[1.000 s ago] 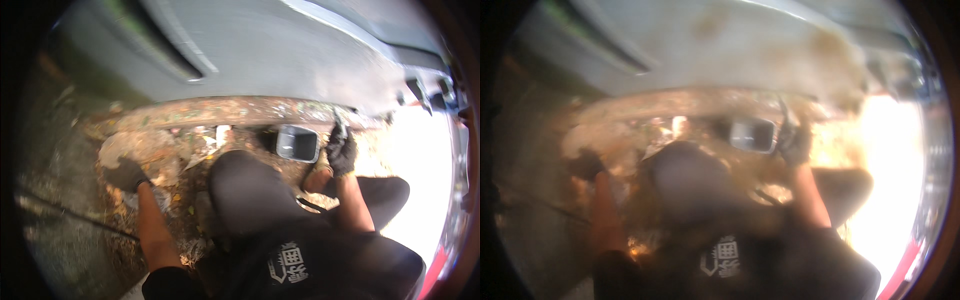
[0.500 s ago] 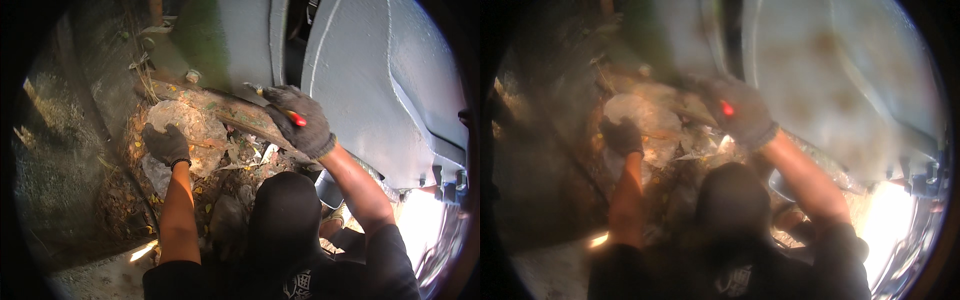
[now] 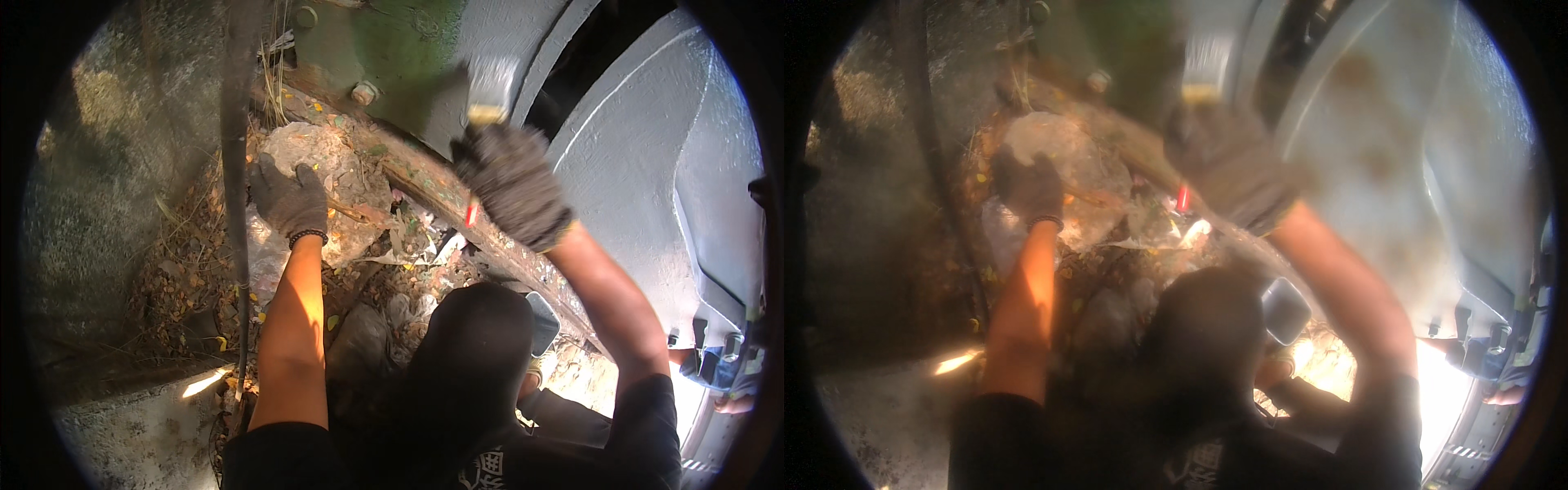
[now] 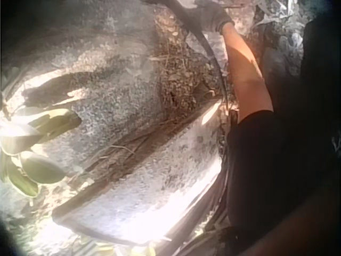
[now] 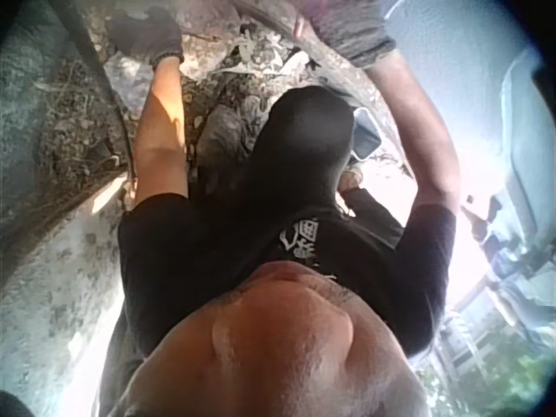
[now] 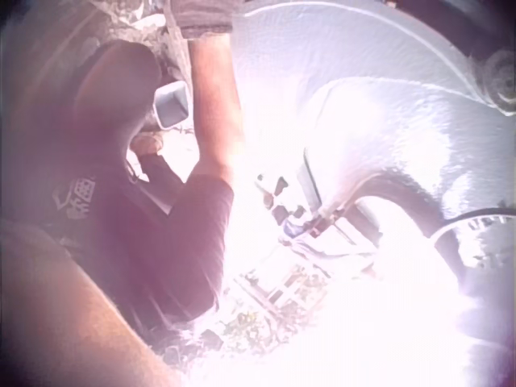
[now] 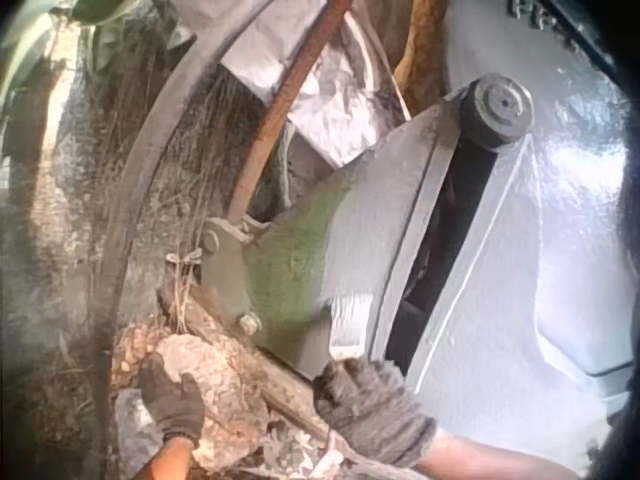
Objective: The person kneels beside a large piece of green machinery and uses a paintbrush to apply gray paint to its lower side. They repeatedly dip the brush into a small container and carefully cover the surface, including edges and crevices.
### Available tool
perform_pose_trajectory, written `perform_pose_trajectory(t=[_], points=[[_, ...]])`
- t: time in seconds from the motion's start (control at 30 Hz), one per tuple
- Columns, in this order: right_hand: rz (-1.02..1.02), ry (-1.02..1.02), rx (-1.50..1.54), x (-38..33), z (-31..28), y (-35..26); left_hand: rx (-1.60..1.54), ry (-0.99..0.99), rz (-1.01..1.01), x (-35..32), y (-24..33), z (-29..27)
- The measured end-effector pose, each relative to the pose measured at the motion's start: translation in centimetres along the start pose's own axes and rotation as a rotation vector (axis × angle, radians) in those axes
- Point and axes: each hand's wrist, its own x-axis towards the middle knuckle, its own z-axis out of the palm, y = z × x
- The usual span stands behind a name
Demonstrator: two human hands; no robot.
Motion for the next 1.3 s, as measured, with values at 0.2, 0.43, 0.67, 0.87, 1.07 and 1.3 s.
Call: perform_pose_trajectory(t=[0.2,0.43,0.67,0.87,1.07,1.3], points=[[0.164,-0.364,0.650,-0.9,6.6,-6.5,0.009,-0.017,-0.009,0.0,-0.3,0.0],[0.327,-0.181,0.639,0.6,2.7,-2.0,-0.042,-0.115,-0.109,0.3,1.6,-1.7],[0.240,0.175,0.135,5.5,-10.5,2.6,0.046,-0.046,-0.052,0.6,0.8,-1.9],[0.226,0.025,-0.059,7.4,-9.0,2.8,0.025,-0.016,-0.019,0.2,0.5,-1.9],[-0.117,-0.252,0.268,-0.5,4.2,-3.6,-0.051,-0.139,-0.130,0.3,3.3,-3.6],[0.207,-0.095,0.481,3.7,-1.9,1.2,-0.063,-0.208,-0.181,0.6,3.8,-4.6]])
